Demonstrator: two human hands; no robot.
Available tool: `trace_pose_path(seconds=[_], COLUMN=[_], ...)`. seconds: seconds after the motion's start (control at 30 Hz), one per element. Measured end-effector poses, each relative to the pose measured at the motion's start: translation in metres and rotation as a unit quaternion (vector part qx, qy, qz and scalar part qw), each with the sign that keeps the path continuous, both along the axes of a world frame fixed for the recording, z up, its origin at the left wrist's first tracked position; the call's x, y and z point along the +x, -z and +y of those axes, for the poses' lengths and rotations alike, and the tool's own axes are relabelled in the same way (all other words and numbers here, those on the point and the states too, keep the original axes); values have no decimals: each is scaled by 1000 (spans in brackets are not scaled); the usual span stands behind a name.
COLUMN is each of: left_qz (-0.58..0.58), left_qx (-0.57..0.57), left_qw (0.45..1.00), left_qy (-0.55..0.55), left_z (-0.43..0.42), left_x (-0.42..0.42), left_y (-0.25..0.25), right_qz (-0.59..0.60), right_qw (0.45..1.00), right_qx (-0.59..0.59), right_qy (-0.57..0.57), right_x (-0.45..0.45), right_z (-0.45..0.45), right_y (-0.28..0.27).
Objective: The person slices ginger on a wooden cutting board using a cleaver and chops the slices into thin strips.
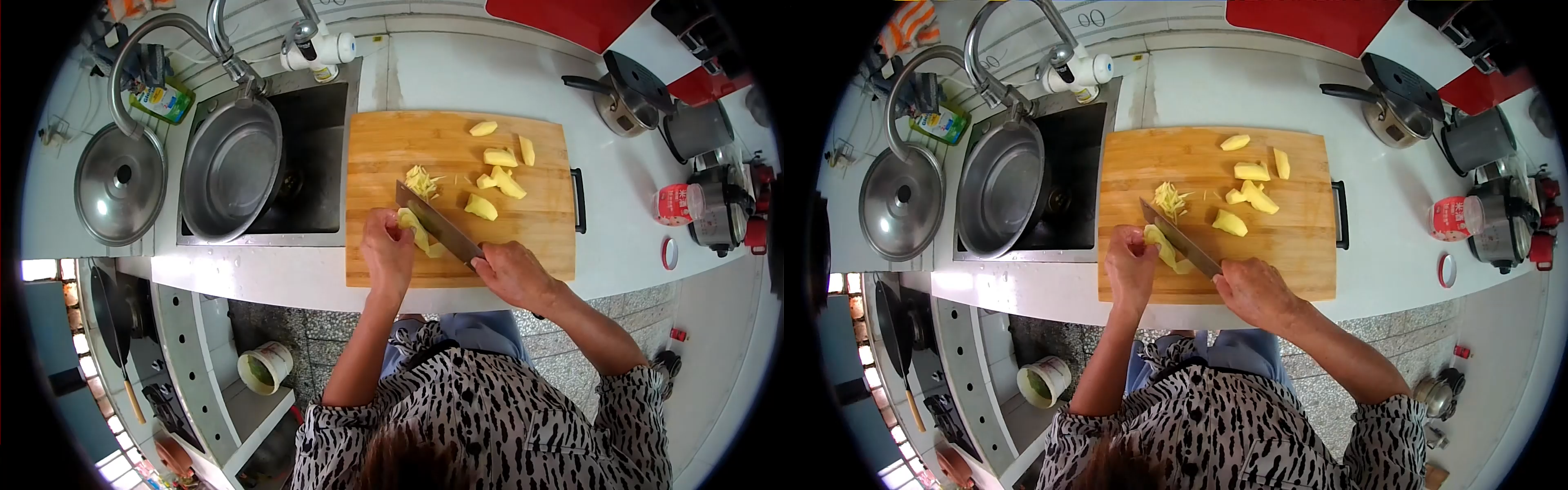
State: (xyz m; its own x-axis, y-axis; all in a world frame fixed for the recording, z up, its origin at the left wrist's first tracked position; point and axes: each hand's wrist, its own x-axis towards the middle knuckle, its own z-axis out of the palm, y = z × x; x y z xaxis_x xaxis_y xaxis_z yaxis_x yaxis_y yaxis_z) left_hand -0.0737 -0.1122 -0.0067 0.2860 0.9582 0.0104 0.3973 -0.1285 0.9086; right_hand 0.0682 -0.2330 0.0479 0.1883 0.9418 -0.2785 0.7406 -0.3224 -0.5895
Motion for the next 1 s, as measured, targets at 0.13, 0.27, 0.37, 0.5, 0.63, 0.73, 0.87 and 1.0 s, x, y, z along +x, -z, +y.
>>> trace_pose_path(seconds=[0.13, 0.27, 0.37, 0.5, 0.63, 0.73, 0.87, 1.0], left_qz=[113, 132, 160, 178, 193, 174, 154, 147], left_qx=[-46, -85, -43, -29, -83, -86, -112, -126], left_qw=[993, 986, 983, 981, 976, 979, 980, 979], left_qy=[6, 57, 75, 67, 65, 66, 60, 69], left_z=[-1, 4, 6, 6, 9, 9, 8, 8], left_x=[-7, -10, -6, -10, -12, -8, -7, -7], left_y=[-3, 7, -1, 1, 4, 6, 5, 8], right_qz=[-7, -12, -35, -49, -70, -48, -28, -41], right_qw=[1000, 1000, 999, 998, 997, 997, 999, 997], right_qx=[-24, -8, -23, -11, -28, -40, -32, -66], right_qy=[4, 7, -28, -31, -29, -41, -31, -9], right_x=[1, -2, -5, 5, 7, 3, 11, 10], right_z=[0, -1, 0, 3, 3, 0, -1, -1], right_y=[-4, -1, -7, -7, -9, -9, -9, -12])
